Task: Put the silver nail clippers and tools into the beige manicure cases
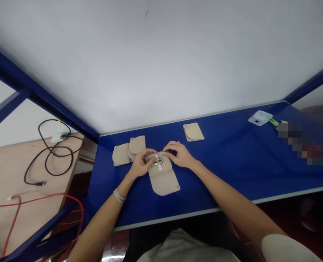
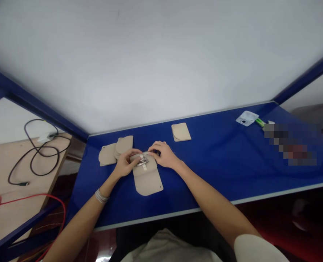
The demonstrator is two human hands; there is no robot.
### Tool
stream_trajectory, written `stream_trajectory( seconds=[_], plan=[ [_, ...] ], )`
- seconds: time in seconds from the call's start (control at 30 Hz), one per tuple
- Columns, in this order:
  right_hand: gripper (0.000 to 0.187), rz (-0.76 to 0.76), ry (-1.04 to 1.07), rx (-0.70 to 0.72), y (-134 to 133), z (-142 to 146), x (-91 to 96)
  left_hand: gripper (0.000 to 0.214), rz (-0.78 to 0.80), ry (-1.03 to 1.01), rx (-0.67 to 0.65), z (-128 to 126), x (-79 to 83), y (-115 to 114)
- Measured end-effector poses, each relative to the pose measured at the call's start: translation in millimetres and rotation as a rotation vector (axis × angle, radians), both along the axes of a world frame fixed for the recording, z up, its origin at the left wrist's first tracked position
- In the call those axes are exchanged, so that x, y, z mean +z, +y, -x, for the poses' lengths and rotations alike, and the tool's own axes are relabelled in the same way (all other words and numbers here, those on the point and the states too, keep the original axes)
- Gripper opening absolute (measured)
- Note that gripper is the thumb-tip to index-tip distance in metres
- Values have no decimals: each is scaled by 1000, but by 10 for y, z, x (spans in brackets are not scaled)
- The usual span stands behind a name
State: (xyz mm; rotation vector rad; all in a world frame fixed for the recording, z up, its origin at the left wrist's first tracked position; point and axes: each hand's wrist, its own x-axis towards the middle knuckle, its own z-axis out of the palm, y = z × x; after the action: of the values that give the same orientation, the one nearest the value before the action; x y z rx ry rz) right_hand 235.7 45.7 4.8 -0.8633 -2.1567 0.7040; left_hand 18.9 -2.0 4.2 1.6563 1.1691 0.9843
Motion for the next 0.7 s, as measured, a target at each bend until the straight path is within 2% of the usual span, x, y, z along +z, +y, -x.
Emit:
stream_trajectory(
  seconds=[0.23,0.7],
  plan=[
    [11,-117,-117,19,-25,24,18,27,4,22,32,15,-40,9],
    [14,-186,-120,15,-79,63,22,28,44,76,77,13,-74,34]
  ],
)
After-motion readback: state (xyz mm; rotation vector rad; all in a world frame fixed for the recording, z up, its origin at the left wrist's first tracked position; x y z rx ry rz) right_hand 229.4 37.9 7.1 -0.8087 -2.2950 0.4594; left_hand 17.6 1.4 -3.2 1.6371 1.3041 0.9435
